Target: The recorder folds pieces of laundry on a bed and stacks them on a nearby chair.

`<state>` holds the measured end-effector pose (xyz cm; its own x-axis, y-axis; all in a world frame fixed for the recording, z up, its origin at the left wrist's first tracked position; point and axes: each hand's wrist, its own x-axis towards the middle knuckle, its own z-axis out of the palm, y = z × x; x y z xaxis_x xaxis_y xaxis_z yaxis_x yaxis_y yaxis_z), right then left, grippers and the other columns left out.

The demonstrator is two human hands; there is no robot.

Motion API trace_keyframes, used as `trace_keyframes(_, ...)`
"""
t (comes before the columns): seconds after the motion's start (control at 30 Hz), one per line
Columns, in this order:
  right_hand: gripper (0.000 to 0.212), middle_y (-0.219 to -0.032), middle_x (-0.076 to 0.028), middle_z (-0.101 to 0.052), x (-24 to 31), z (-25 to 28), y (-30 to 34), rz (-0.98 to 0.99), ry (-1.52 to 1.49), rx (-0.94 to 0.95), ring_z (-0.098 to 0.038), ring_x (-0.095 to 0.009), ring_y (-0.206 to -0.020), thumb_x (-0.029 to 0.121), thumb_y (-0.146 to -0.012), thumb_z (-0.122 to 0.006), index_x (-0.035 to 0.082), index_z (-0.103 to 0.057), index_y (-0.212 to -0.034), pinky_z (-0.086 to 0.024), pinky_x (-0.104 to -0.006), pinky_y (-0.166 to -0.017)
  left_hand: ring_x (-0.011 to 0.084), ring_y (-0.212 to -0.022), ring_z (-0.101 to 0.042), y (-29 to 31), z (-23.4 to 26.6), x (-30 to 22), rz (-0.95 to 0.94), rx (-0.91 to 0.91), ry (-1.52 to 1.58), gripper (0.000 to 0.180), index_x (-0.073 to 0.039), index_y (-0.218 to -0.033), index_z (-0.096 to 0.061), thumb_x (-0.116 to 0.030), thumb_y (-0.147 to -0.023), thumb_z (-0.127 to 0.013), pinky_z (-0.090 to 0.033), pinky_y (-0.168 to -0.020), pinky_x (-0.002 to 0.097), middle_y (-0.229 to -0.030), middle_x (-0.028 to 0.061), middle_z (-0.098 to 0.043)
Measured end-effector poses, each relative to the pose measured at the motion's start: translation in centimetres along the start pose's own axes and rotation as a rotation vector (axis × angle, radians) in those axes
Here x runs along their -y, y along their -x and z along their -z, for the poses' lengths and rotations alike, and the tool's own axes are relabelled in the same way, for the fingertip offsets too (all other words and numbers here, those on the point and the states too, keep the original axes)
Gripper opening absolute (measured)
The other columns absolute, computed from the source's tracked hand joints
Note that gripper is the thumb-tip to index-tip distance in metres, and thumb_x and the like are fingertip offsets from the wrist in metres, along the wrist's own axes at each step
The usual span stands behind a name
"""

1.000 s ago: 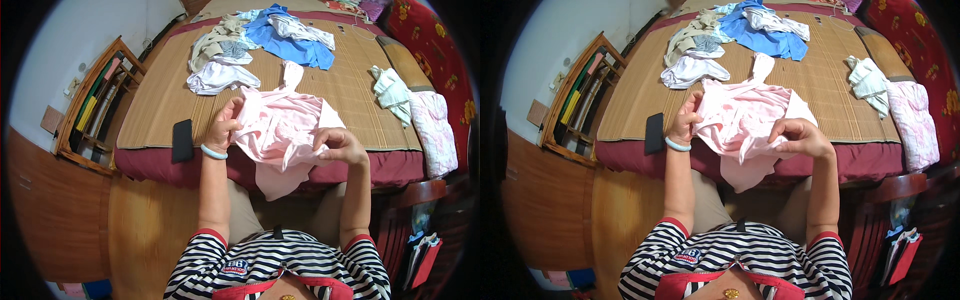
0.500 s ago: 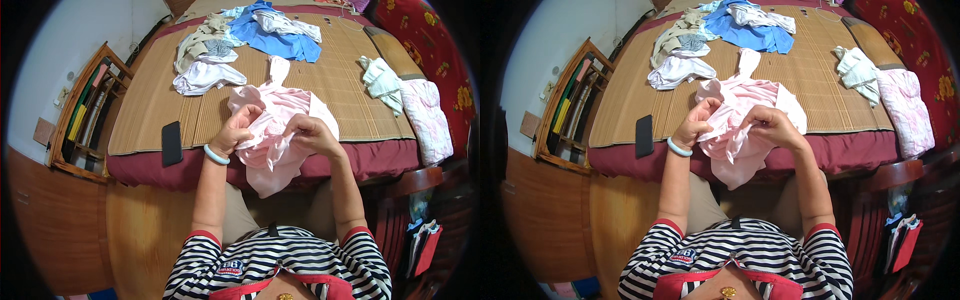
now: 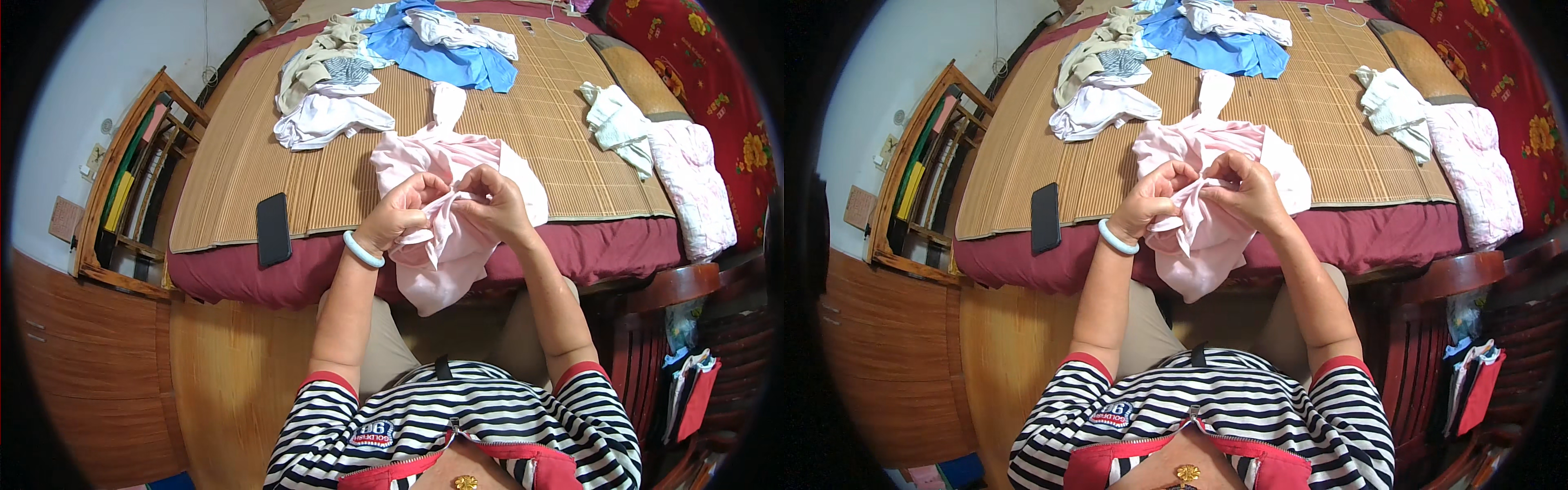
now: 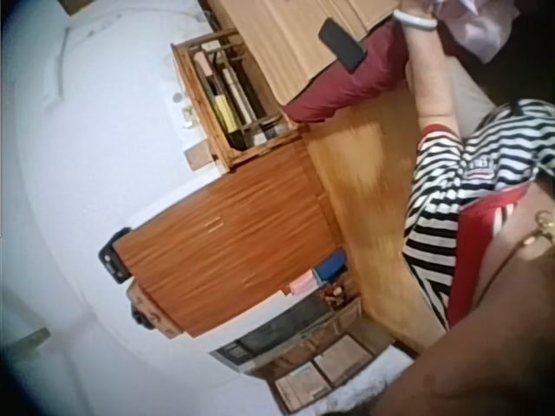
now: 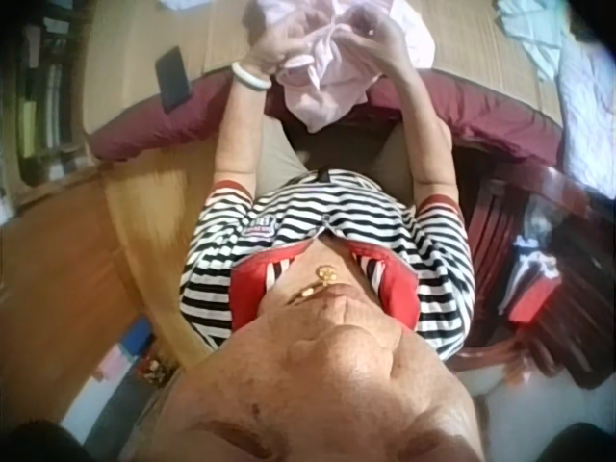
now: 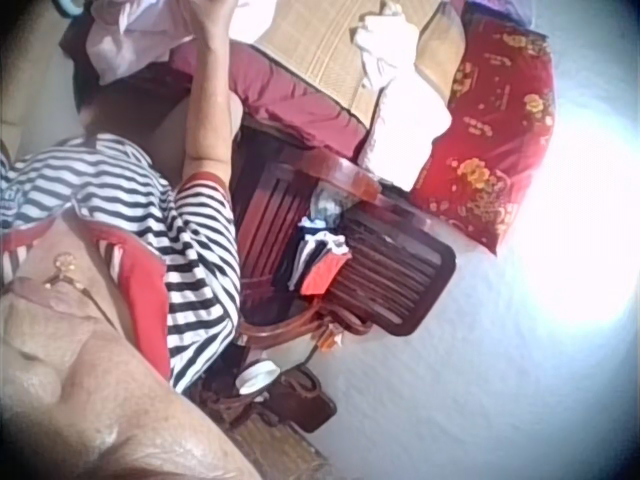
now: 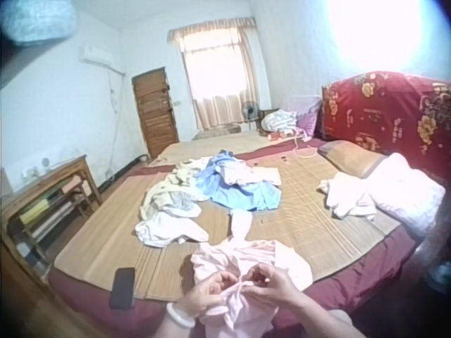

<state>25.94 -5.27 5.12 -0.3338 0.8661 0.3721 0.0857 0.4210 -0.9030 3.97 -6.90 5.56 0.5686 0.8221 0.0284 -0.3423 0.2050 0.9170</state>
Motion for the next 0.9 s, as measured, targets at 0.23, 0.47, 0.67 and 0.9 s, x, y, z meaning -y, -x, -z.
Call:
trace_keyframes(0.23, 0.011, -0.09, 0.001, -0.063, -2.0, 0.6, -0.2, -0.138, -0.008, 0.028, -0.057, -0.005, -0.081, 0.006, -0.092, -0.069, 0.0, -0.061, -0.097, -0.048, -0.0213, -0.071, 0.01, -0.1, -0.06, -0.3, 0.2, 0.5, -0.006, -0.042, -0.072, 0.051, 0.0, -0.123, -0.049, 0.01, -0.073, -0.051, -0.052, -0.082, 0.0224, -0.115, 0.009, -0.058)
trace_keyframes(0.47, 0.009, -0.096, 0.001, -0.064, -2.8, 1.7, -0.4, -0.215, -0.271, -0.019, -0.057, -0.005, -0.09, 0.009, -0.099, -0.061, 0.0, -0.062, -0.1, -0.047, -0.02, -0.082, 0.0087, -0.095, -0.059, -0.7, -1.0, 1.5, -0.12, -0.155, -0.323, 0.036, -0.002, -0.12, -0.051, 0.001, -0.086, -0.062, -0.051, -0.08, 0.0232, -0.117, 0.0076, -0.059)
trace_keyframes(0.67, 0.012, -0.097, 0.001, -0.064, -3.3, 1.8, -0.5, -0.225, -0.361, -0.058, -0.057, -0.004, -0.09, 0.011, -0.1, -0.06, 0.001, -0.064, -0.104, -0.047, -0.0205, -0.082, 0.0209, -0.081, -0.06, 0.2, -3.3, 1.0, -0.443, -0.28, -1.272, 0.03, -0.004, -0.096, -0.058, -0.016, -0.078, -0.079, -0.051, -0.077, 0.031, -0.117, 0.0151, -0.063)
trace_keyframes(0.9, 0.014, -0.098, 0.002, -0.065, -2.3, 2.6, -0.4, -0.281, -0.18, -0.007, -0.057, -0.004, -0.089, 0.013, -0.1, -0.06, 0.001, -0.064, -0.106, -0.047, -0.0201, -0.08, 0.0186, -0.079, -0.063, 1.0, -2.1, -0.5, -0.194, -0.318, -1.031, 0.016, -0.002, -0.083, -0.058, -0.008, -0.073, -0.068, -0.05, -0.075, 0.0302, -0.092, 0.0123, -0.064)
